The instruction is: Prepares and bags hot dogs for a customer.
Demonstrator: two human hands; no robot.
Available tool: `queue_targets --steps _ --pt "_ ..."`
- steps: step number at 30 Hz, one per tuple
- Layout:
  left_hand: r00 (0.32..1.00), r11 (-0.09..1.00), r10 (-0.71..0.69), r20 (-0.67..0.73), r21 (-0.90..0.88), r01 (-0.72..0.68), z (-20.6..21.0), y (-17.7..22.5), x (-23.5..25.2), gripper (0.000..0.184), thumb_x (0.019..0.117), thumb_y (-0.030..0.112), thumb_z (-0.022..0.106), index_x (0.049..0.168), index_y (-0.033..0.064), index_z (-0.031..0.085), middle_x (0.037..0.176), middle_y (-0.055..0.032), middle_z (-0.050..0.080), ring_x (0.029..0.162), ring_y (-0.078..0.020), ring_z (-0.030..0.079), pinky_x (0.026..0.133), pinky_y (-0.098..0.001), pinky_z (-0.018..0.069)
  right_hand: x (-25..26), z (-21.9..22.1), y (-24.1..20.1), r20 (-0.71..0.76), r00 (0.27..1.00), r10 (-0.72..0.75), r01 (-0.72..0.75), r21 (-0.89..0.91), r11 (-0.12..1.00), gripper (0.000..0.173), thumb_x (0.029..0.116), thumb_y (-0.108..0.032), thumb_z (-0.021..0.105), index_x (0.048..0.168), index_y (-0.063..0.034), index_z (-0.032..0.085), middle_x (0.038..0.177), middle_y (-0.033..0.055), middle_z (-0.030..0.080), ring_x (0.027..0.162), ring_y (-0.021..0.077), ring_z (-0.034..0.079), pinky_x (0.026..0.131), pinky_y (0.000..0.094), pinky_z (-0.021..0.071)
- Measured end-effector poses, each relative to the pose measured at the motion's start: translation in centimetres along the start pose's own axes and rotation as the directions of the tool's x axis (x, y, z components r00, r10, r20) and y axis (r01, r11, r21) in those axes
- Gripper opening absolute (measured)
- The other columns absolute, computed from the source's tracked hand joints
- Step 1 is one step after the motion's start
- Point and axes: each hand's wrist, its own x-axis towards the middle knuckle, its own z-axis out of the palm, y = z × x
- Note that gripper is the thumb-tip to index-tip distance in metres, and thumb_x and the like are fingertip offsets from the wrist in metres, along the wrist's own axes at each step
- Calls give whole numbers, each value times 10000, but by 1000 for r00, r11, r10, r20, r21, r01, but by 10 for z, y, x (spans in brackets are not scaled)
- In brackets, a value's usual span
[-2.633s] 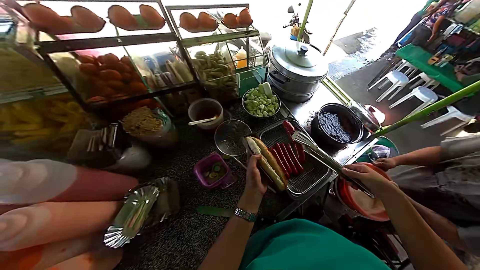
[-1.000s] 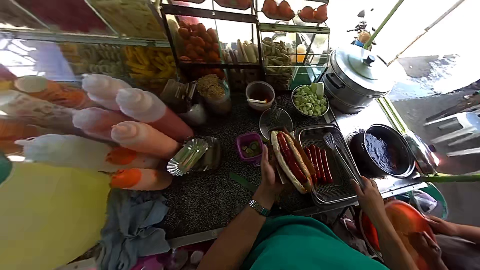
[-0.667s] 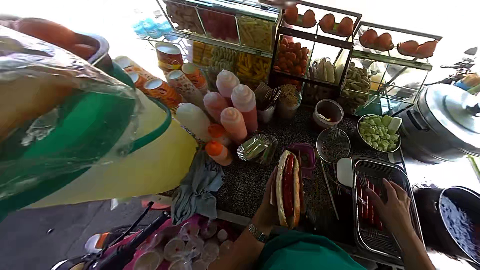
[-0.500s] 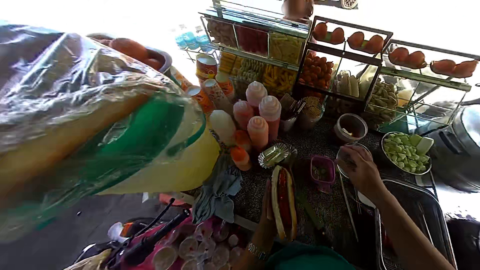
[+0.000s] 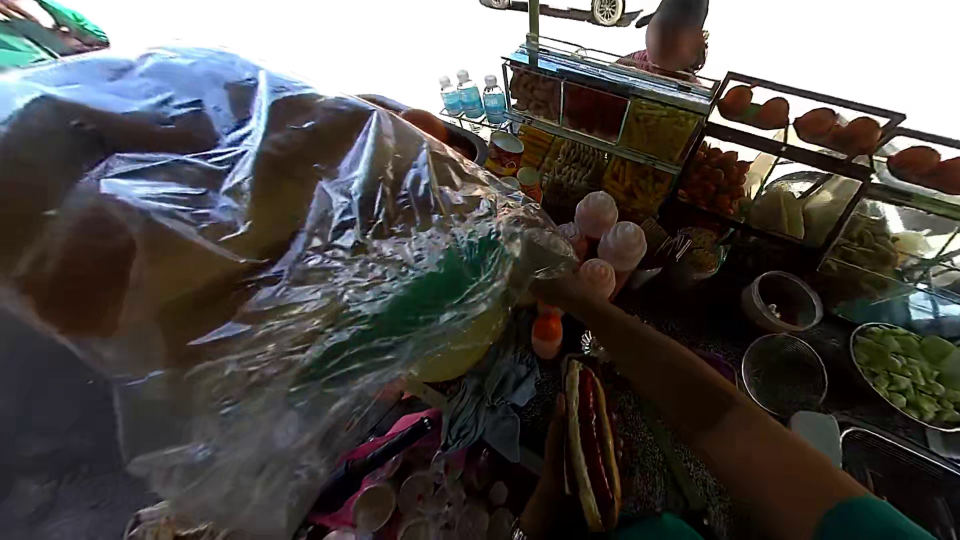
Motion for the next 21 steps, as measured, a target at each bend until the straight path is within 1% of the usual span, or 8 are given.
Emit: queue_targets --steps 4,8,11,13,15,18,19,21 --pt "1000 1000 -8 -9 27 8 -4 7 0 730 1012 659 314 1268 20 556 1023 -171 726 852 -284 742 692 -408 632 -35 -33 -3 -199 979 -47 77 147 986 822 842 -213 842 1499 18 405 1297 309 590 1151 460 620 954 603 506" --pt "1000 999 -18 -17 39 19 4 11 -2 715 999 648 382 1302 16 525 1052 -173 715 870 -286 737 702 -413 632 -92 -117 -17 -622 766 -161 332 169 928 831 776 -316 854 1427 14 457 1242 162 658 1102 208 664 927 405 546" --pt "1000 999 -14 19 38 13 9 13 1 749 969 675 444 1301 9 526 1056 -173 720 874 -283 742 716 -416 638 -132 -183 -26 -837 520 -170 700 304 646 961 813 -238 831 1486 44 205 1308 107 556 1163 139 636 982 330 585" --pt "999 1000 -1 44 25 0 11 11 2 760 966 681 450 1301 2 520 1053 -182 720 871 -291 743 715 -416 638 -140 -187 -28 -898 429 -92 846 365 388 814 799 -197 834 1373 -37 279 1186 82 589 1087 184 657 957 411 592" --pt "997 999 11 74 29 -13 13 9 5 839 905 742 513 1306 6 520 1054 -173 721 868 -286 741 720 -416 636 -160 -173 -14 -870 471 -144 844 398 358 692 772 -249 872 1244 -74 396 1080 39 674 1018 184 702 914 418 616" --pt "997 999 51 58 13 -52 19 12 10 854 892 757 511 1283 -1 519 1022 -175 724 828 -287 742 686 -416 635 -205 -146 33 -572 735 -363 596 292 748 810 734 -383 877 1358 -113 436 1153 -95 667 1064 -6 656 934 225 579" --pt "997 998 60 39 9 -60 20 13 9 826 927 738 458 1277 -8 510 1012 -178 723 813 -286 742 676 -415 636 -213 -137 46 -435 835 -337 446 177 877 935 690 -378 880 1444 -89 408 1166 -50 657 1042 -6 654 901 215 578" --pt "997 997 72 7 6 -72 20 15 7 779 986 690 355 1261 -21 511 992 -191 719 792 -290 740 662 -415 637 -223 -118 81 -187 940 -287 290 -10 957 1040 649 -291 915 1525 -92 390 1206 122 681 1040 198 694 865 422 599"
